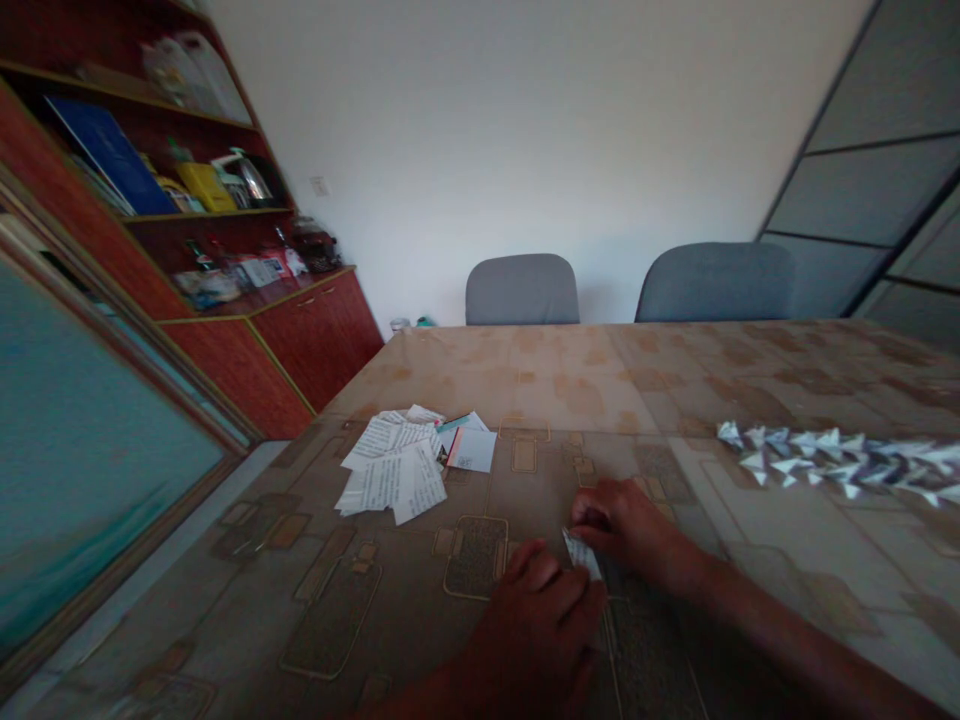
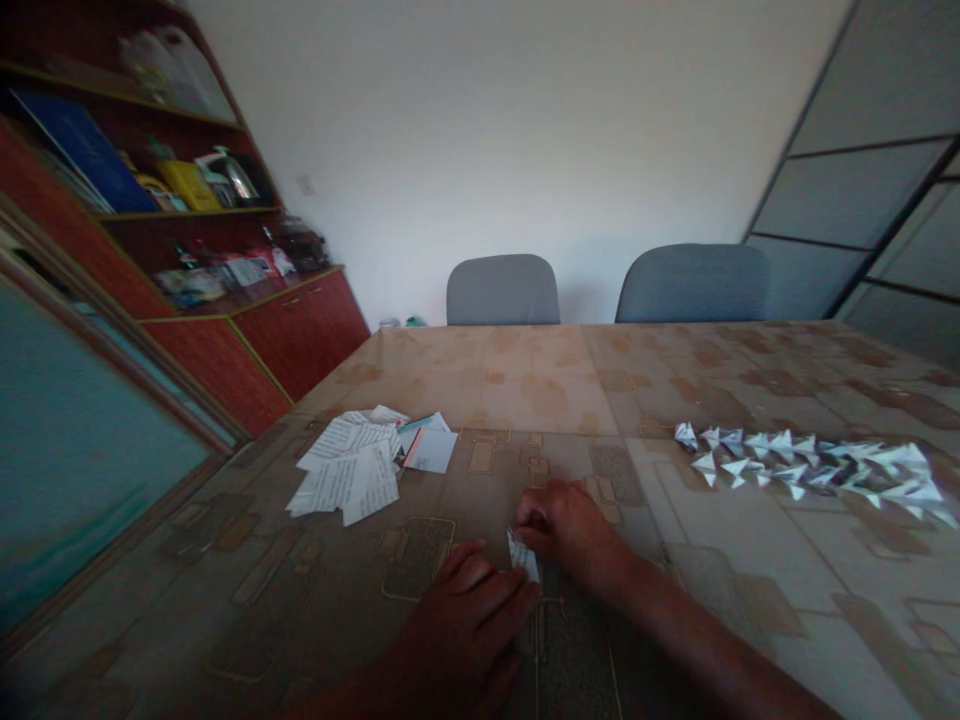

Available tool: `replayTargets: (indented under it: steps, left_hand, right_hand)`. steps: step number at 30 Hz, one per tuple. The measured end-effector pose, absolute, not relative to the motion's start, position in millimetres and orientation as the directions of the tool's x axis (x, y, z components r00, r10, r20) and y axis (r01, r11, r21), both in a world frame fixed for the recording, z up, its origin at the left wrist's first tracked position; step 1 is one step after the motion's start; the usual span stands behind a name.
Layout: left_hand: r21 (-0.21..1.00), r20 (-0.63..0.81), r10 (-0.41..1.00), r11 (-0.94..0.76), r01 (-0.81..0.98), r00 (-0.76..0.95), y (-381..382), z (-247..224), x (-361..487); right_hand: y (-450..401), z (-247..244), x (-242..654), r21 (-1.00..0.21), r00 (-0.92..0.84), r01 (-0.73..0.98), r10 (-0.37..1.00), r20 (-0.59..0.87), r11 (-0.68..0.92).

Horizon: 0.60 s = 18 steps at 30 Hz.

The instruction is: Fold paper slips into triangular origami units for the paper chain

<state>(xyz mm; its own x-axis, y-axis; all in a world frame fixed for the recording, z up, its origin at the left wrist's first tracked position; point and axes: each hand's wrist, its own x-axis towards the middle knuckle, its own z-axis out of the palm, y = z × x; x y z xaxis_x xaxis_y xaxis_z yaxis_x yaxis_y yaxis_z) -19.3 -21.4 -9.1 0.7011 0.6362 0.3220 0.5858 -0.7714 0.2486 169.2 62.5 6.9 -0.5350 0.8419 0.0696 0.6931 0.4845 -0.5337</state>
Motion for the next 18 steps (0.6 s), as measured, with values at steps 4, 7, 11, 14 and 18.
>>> replayTargets:
  steps: [4, 7, 11, 14, 18]
  left_hand:
    - [0.238, 0.323, 0.636, -0.772, 0.59, 0.701, -22, -7, -19]
    - [0.245, 0.306, 0.65, -0.76, 0.602, 0.696, -22, -5, -20]
    - [0.253, 0.301, 0.669, -0.743, 0.62, 0.68, -22, -6, -22]
    - [0.252, 0.305, 0.664, -0.747, 0.615, 0.683, -20, -6, -24]
    - [0.303, 0.274, 0.691, -0.722, 0.622, 0.668, -20, -4, -24]
  right_hand:
    - [63, 8, 165, -0.504, -0.512, 0.724, 0.857, 0.064, 0.471]
    - [61, 6, 162, -0.479, -0.501, 0.74, 0.862, 0.077, 0.473]
    - [61, 3, 162, -0.469, -0.471, 0.748, 0.874, 0.123, 0.469]
    - [60, 3, 167, -0.494, -0.468, 0.725, 0.87, 0.156, 0.479]
    - [46, 0, 175, -0.499, -0.403, 0.745, 0.895, 0.192, 0.443]
